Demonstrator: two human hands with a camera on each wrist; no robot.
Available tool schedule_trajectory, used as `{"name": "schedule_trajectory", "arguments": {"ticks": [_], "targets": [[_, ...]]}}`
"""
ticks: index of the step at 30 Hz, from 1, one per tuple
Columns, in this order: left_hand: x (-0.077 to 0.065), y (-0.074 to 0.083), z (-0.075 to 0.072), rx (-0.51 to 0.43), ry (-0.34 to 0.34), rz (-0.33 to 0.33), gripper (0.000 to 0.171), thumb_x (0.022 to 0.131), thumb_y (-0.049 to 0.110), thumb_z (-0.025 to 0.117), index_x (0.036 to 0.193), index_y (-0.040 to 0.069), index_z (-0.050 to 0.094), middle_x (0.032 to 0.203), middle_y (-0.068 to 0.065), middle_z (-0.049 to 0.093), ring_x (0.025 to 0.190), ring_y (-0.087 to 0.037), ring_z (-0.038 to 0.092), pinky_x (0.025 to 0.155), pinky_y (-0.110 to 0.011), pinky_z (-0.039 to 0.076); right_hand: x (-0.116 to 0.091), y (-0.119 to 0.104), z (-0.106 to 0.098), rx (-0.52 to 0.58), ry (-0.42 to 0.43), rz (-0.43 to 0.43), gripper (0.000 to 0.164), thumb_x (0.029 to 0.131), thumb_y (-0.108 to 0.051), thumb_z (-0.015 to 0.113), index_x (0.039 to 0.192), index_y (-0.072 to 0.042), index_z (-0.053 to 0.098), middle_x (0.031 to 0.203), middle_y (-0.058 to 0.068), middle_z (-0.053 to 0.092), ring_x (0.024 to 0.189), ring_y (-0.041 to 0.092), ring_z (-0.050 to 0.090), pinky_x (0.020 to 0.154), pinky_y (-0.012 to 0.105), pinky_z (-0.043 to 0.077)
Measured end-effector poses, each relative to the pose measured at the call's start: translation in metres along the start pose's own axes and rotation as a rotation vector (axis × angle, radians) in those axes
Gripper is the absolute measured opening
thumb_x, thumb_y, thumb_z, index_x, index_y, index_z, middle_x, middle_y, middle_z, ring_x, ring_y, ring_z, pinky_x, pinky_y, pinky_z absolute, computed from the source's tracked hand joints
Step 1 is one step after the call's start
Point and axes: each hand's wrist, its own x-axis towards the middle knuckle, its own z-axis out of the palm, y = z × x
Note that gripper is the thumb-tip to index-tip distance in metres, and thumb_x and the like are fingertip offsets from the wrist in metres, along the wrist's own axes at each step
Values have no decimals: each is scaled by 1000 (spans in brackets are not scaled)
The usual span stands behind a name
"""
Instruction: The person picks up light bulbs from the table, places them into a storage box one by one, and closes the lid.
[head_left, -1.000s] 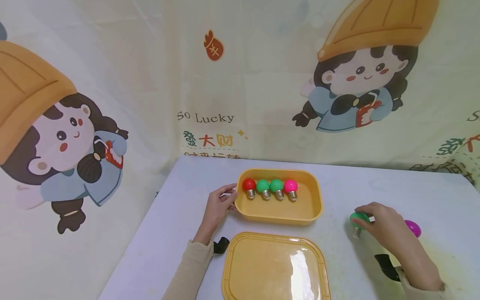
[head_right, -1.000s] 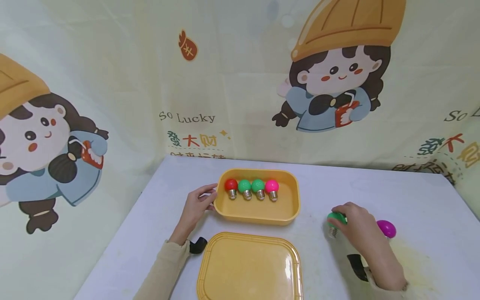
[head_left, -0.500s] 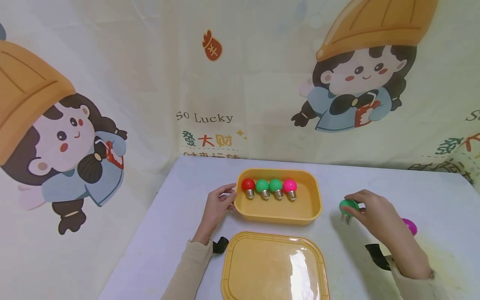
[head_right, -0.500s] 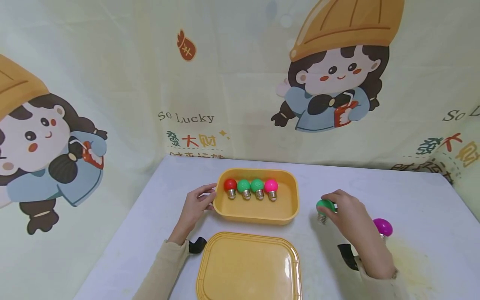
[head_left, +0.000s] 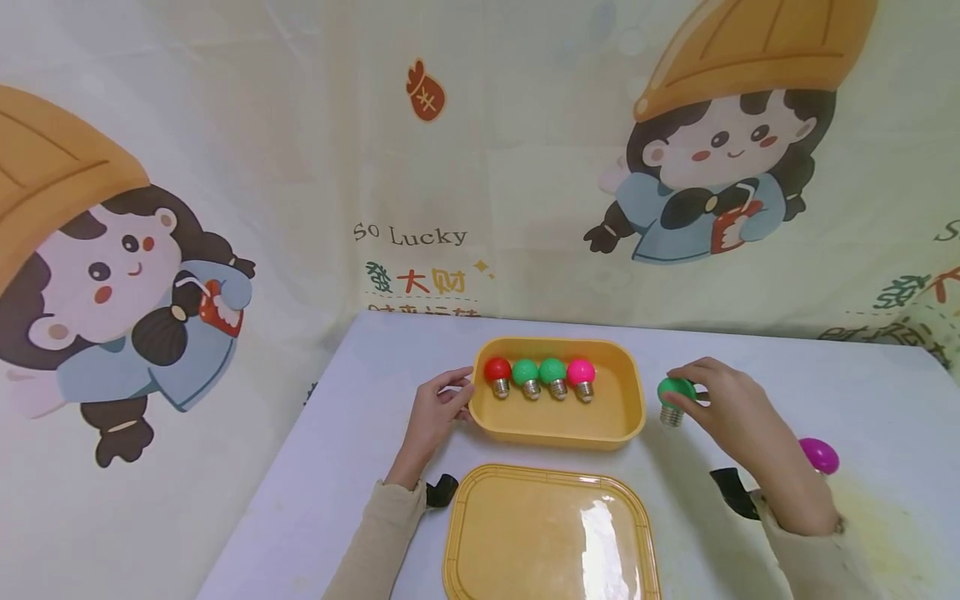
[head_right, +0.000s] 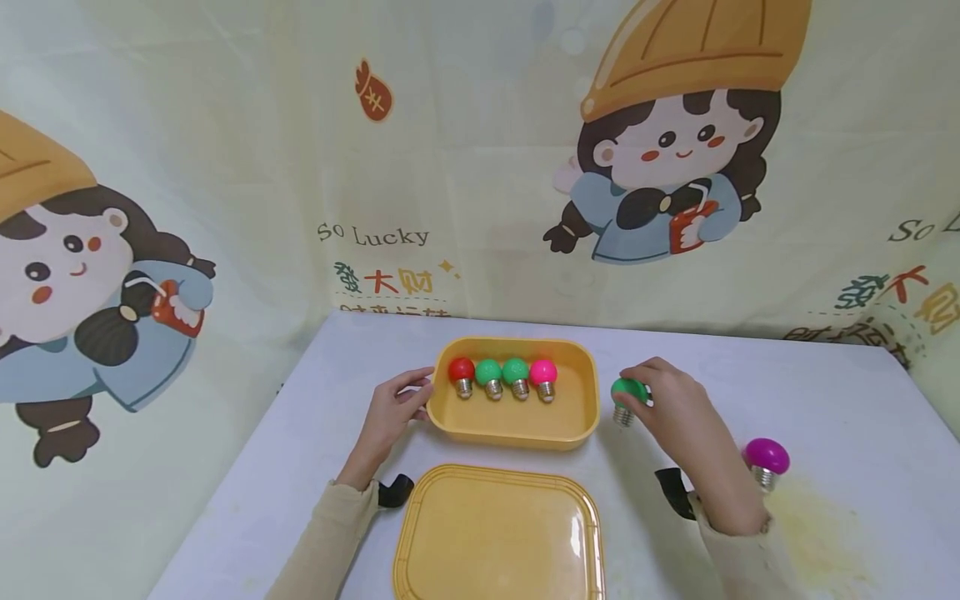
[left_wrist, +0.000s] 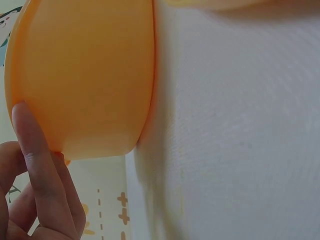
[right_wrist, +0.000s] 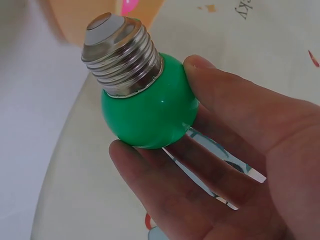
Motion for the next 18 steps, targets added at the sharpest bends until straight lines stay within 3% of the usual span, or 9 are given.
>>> {"name": "schedule_trajectory", "arguments": {"ticks": [10, 18], "targets": [[1, -1, 0, 12, 4, -12, 37, 94, 4, 66, 130, -3, 62, 105, -17, 61, 65, -17, 60, 54, -24, 59, 15, -14, 3, -3, 63, -47, 36, 84, -14, 80, 112, 5, 69, 107, 22, 65, 90, 40, 68, 75, 52, 61], [0, 1, 0, 11, 1, -11, 37, 94, 5, 67, 130, -2, 62, 105, -16, 61, 65, -16, 60, 57, -27, 61, 25, -19, 12, 16, 44, -60, 34, 84, -13, 79, 112, 4, 69, 109, 21, 64, 94, 39, 67, 77, 51, 60]]}}
